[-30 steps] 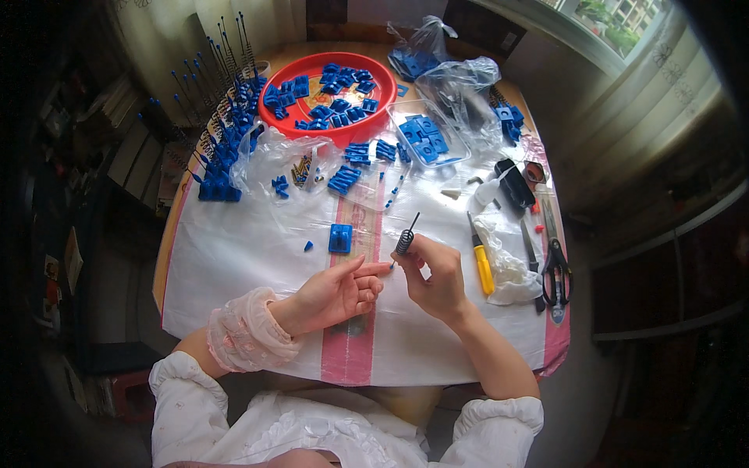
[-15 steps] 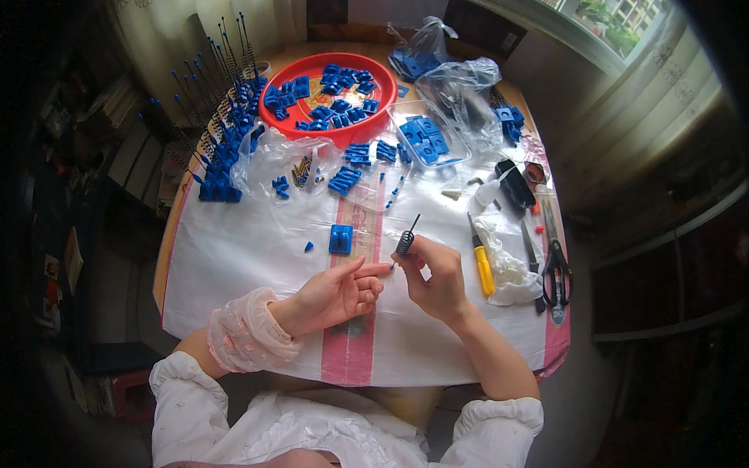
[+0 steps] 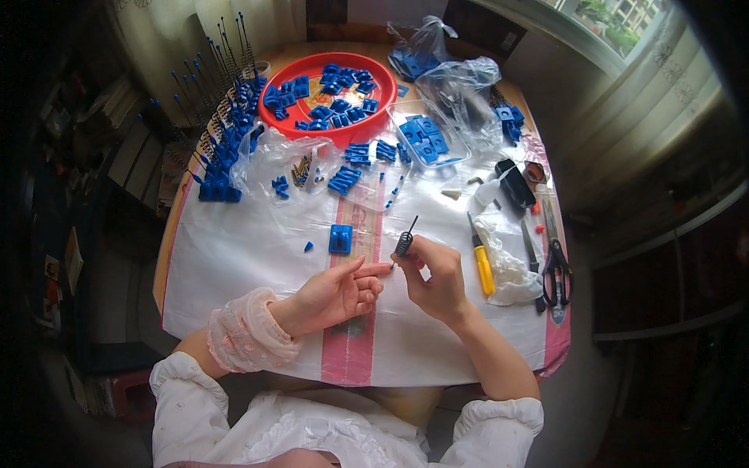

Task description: The recorder is assembling small blue plastic parts onto a metal rod and spring assembly, using adhesive.

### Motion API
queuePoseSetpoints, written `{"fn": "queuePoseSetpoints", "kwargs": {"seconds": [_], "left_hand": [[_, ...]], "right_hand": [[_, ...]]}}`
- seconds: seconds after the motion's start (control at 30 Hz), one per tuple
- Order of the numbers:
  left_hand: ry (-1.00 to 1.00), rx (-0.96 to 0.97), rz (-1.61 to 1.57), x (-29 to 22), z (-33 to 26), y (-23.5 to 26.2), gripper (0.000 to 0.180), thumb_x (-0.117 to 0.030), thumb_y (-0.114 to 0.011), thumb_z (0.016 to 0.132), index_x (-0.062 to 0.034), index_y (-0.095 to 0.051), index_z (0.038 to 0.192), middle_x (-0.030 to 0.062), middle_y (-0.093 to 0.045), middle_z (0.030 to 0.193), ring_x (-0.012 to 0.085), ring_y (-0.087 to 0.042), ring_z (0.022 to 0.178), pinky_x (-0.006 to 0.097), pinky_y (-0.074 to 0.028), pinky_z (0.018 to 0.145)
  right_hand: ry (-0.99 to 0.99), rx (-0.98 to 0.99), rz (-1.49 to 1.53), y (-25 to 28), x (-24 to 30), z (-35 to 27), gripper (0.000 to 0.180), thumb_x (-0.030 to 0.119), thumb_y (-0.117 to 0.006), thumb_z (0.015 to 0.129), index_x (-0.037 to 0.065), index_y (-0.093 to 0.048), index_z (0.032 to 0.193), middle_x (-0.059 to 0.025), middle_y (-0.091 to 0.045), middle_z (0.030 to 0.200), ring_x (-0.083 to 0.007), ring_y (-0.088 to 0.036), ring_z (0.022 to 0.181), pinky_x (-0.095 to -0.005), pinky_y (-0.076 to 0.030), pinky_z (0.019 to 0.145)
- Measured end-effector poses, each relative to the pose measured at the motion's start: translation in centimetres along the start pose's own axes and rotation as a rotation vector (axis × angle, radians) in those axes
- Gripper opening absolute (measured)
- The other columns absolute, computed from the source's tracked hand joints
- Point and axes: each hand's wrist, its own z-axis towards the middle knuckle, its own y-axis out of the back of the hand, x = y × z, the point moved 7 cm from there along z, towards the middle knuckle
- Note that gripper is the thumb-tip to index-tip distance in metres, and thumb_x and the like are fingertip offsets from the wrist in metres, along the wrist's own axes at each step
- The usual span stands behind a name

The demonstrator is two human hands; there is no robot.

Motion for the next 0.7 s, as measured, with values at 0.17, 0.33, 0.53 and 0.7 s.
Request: {"fn": "queuePoseSetpoints", "kwargs": {"seconds": [0.17, 0.33, 0.53, 0.7], "left_hand": [[0.0, 0.005, 0.002, -0.03, -0.02, -0.03, 0.046, -0.04, -0.036, 0.106, -0.0034, -0.048, 0.132, 0.0019, -0.059, 0.097, 0.0109, -0.056, 0.088, 0.027, -0.047, 0.081], [-0.001, 0.0, -0.006, -0.01, 0.0, 0.01, 0.046, -0.04, -0.036, 0.106, -0.0034, -0.048, 0.132, 0.0019, -0.059, 0.097, 0.0107, -0.056, 0.088, 0.027, -0.047, 0.082], [-0.002, 0.011, -0.013, 0.09, 0.1, 0.21, 0.046, -0.04, -0.036, 0.106, -0.0035, -0.048, 0.132, 0.002, -0.059, 0.097, 0.0107, -0.057, 0.088, 0.027, -0.047, 0.082], [0.0, 0.009, -0.015, 0.07, 0.13, 0.15, 0.046, -0.04, -0.036, 0.106, -0.0036, -0.048, 0.131, 0.0023, -0.059, 0.097, 0.0106, -0.057, 0.087, 0.027, -0.048, 0.082]], "right_hand": [[0.004, 0.002, -0.003, 0.01, 0.0, -0.03, 0.011, -0.007, -0.068, 0.078, 0.002, -0.064, 0.084, -0.0082, -0.063, 0.07, -0.0189, -0.059, 0.056, -0.0288, -0.046, 0.052], [-0.003, 0.007, -0.004, -0.01, -0.12, -0.08, 0.012, -0.007, -0.069, 0.078, 0.002, -0.064, 0.085, -0.0082, -0.063, 0.07, -0.019, -0.059, 0.056, -0.029, -0.046, 0.052], [-0.002, 0.009, 0.001, 0.0, 0.0, -0.03, 0.012, -0.008, -0.068, 0.078, 0.002, -0.064, 0.085, -0.0083, -0.063, 0.071, -0.0195, -0.06, 0.057, -0.0291, -0.046, 0.052], [0.007, 0.003, 0.013, 0.0, -0.01, -0.07, 0.013, -0.008, -0.068, 0.078, 0.002, -0.065, 0.086, -0.0085, -0.064, 0.072, -0.0197, -0.06, 0.058, -0.0289, -0.046, 0.052]]}}
